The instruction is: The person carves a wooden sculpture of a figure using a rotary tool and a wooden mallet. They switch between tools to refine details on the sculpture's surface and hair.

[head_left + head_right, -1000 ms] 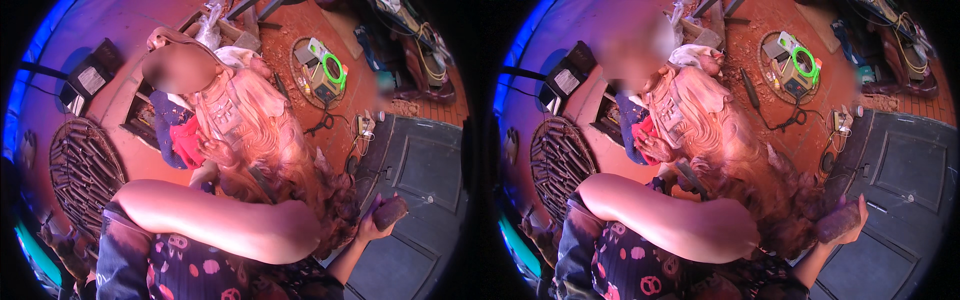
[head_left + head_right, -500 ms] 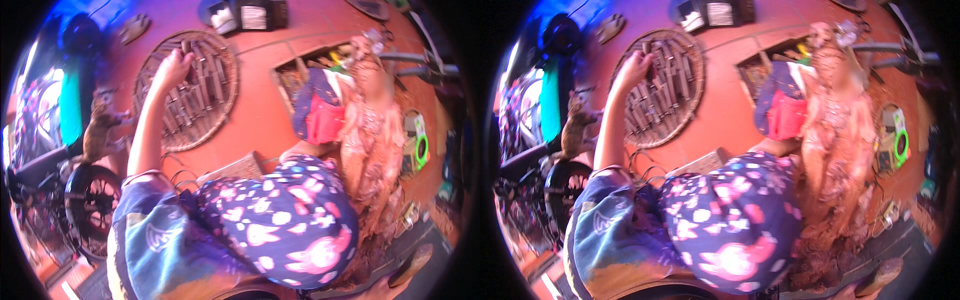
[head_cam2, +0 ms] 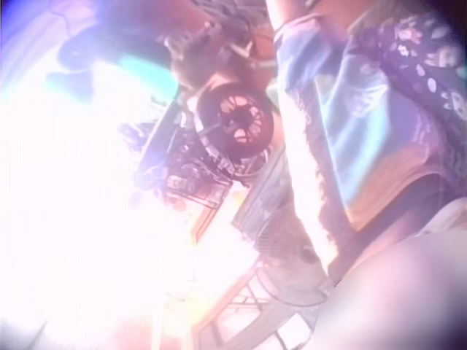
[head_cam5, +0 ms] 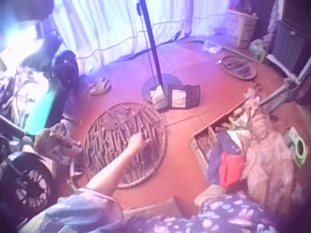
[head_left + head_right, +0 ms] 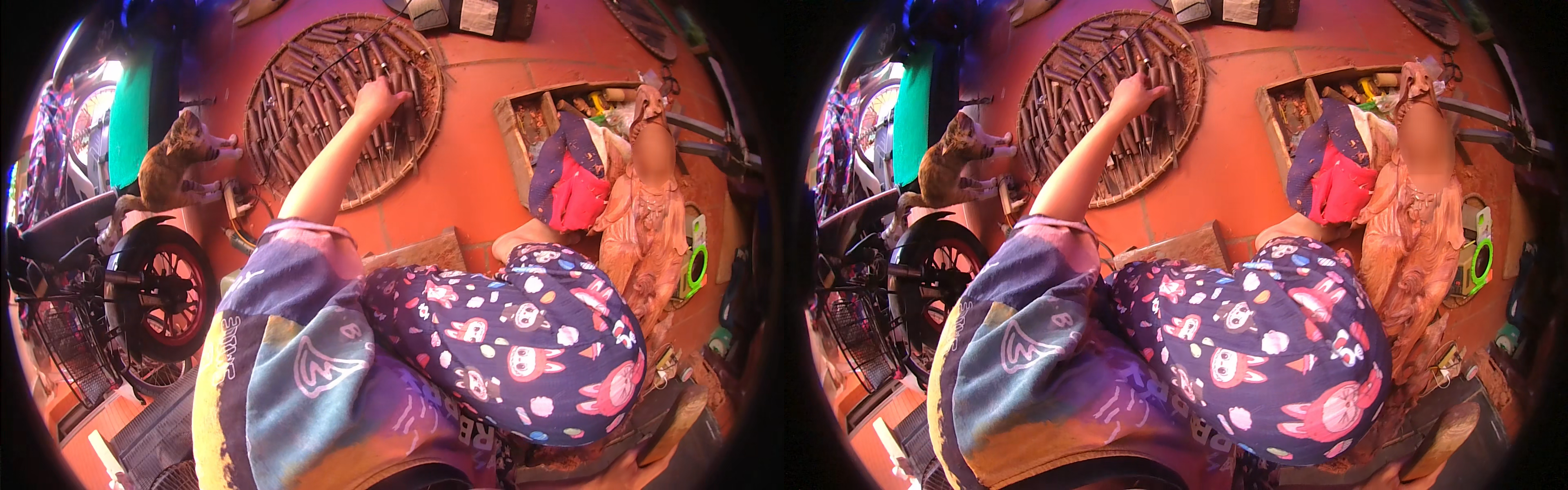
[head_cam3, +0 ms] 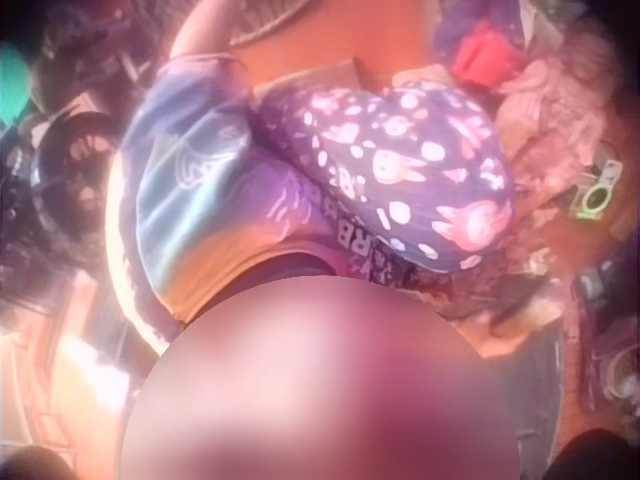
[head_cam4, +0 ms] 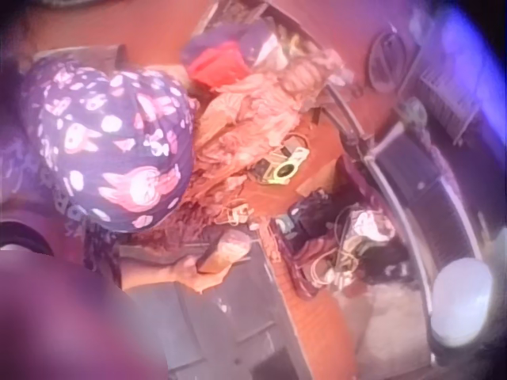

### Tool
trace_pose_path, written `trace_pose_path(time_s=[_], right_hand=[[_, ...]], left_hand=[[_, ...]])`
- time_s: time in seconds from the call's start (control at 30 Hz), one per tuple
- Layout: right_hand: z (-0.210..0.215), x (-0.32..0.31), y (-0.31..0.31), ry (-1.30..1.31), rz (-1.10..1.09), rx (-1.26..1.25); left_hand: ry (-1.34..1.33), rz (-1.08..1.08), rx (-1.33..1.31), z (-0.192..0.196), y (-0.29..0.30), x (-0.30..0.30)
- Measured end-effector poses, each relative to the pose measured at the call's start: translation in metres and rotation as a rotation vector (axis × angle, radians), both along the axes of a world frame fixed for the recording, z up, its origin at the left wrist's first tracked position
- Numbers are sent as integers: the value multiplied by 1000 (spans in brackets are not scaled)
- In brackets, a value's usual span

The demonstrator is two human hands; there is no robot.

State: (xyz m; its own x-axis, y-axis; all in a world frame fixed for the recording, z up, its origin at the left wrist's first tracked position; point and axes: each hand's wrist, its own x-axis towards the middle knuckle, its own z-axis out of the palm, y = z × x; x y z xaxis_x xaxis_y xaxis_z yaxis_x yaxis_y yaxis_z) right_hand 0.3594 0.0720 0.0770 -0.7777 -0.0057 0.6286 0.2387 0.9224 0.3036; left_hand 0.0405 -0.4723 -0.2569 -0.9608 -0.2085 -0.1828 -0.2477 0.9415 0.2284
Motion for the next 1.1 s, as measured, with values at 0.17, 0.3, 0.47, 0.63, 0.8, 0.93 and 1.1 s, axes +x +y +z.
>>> trace_pose_path(time_s=[0.17,0.3,0.47,0.63,0.8,0.93,1.1], right_hand=[[0,2,-1,-21,13,0],[-3,-1,-4,-20,-3,8],[-6,-14,-15,-16,100,-128],[-2,-23,-23,-47,177,-49],[-2,-20,-21,-65,158,-110],[-4,-14,-13,-92,133,-122],[-3,1,-9,-121,-20,-400]], left_hand=[[-93,238,227,23,-26,11],[-71,431,253,50,-104,49],[-145,570,22,66,-215,127],[-203,679,-175,62,-268,191],[-169,793,217,31,-258,196],[-54,664,675,-6,-202,167],[-356,469,-168,-31,-173,131]])
